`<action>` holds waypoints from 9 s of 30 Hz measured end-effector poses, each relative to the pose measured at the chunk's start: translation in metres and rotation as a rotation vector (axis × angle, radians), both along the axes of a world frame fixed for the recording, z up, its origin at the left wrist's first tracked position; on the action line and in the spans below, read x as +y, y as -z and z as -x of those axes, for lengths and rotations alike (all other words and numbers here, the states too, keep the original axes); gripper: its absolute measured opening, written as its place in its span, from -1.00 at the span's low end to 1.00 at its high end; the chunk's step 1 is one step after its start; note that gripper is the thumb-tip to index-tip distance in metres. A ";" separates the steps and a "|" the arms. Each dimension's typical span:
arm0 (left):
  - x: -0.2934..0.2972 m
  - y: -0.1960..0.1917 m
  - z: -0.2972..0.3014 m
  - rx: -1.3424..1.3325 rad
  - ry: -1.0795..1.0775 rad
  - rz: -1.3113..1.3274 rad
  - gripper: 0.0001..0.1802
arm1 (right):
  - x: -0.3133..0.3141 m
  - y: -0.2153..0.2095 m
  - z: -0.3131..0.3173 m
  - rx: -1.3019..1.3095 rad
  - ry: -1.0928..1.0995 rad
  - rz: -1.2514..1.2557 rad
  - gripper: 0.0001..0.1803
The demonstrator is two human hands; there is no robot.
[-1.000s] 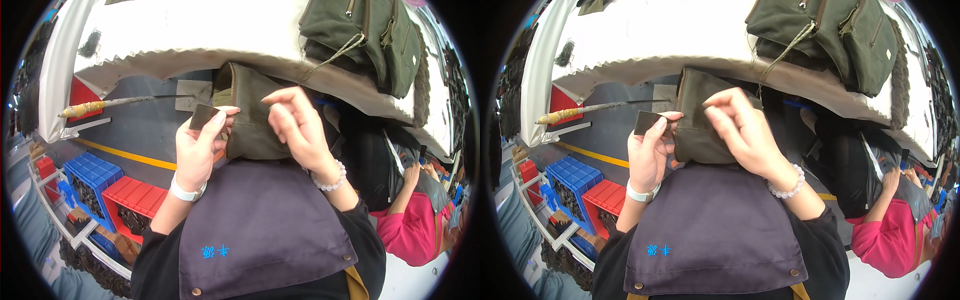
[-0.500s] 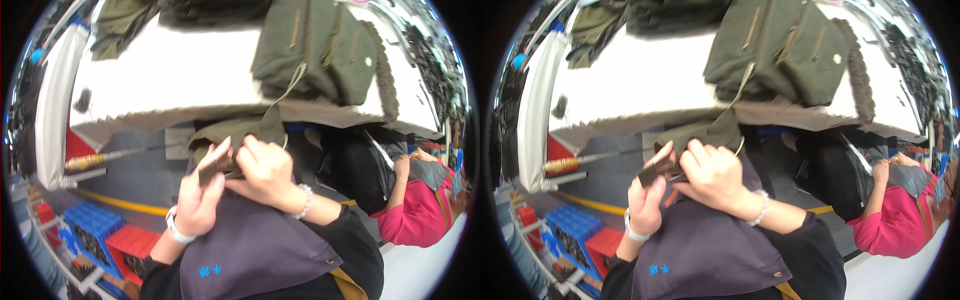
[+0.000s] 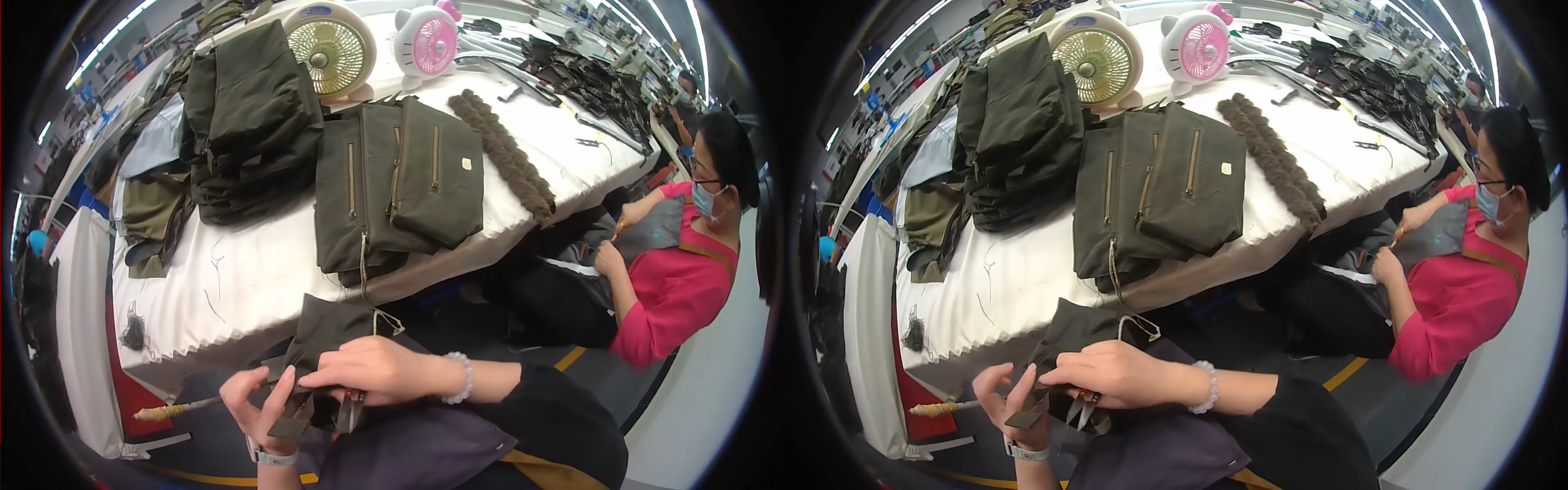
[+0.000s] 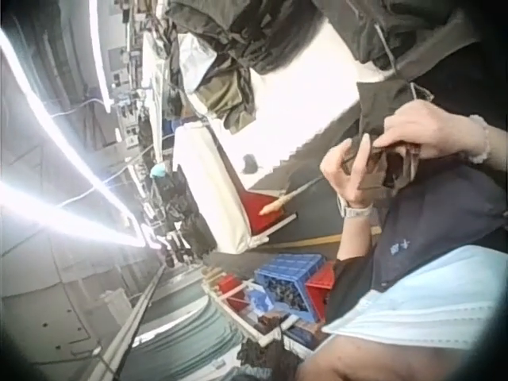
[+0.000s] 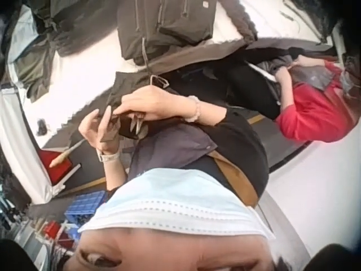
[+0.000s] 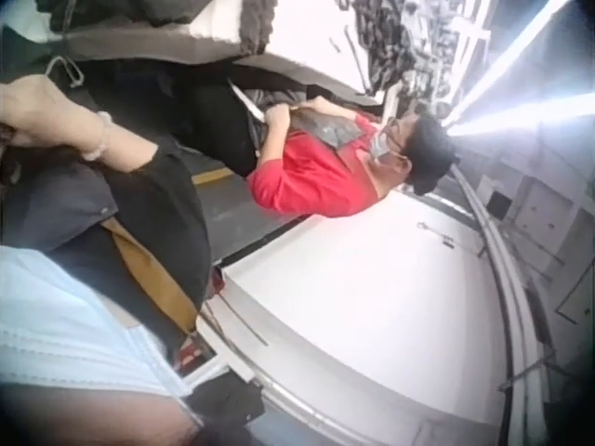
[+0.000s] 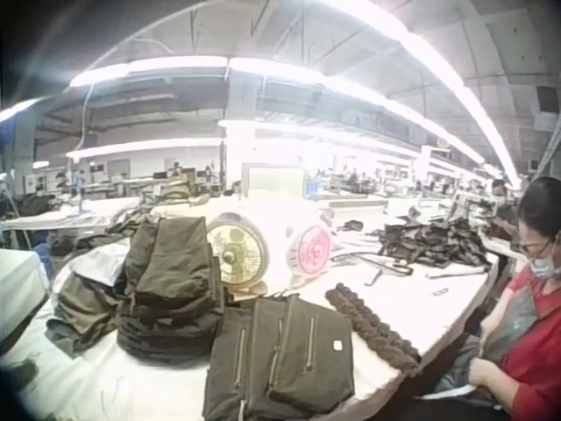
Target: Inspecting and trimming loose threads from olive green bags at a finishing station.
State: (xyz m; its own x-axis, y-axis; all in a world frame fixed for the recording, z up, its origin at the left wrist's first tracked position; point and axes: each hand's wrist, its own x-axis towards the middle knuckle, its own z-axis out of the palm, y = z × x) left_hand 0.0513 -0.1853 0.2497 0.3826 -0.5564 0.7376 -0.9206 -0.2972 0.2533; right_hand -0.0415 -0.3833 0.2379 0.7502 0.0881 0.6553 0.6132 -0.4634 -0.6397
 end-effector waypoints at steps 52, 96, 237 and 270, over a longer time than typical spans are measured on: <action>-0.007 0.057 0.033 1.394 0.194 0.113 -0.37 | -0.013 0.057 -0.006 0.551 -0.053 -0.125 -0.82; -0.012 0.063 0.018 0.582 0.177 -0.122 -0.68 | -0.017 0.036 0.017 0.751 0.085 -0.116 -0.79; 0.042 0.081 -0.055 2.013 0.488 -0.043 -0.68 | -0.007 0.060 -0.040 0.461 -0.114 -0.065 -0.51; 0.021 0.071 -0.038 1.820 0.385 -0.116 -0.87 | 0.014 0.065 -0.030 0.851 0.027 -0.289 -0.90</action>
State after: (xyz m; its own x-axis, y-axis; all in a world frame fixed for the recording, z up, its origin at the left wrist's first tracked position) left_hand 0.0891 -0.1640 0.1787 0.4148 -0.8046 -0.4250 0.4120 -0.2504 0.8761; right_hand -0.0111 -0.3691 0.1726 0.9914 -0.0185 -0.1298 -0.1306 -0.2208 -0.9665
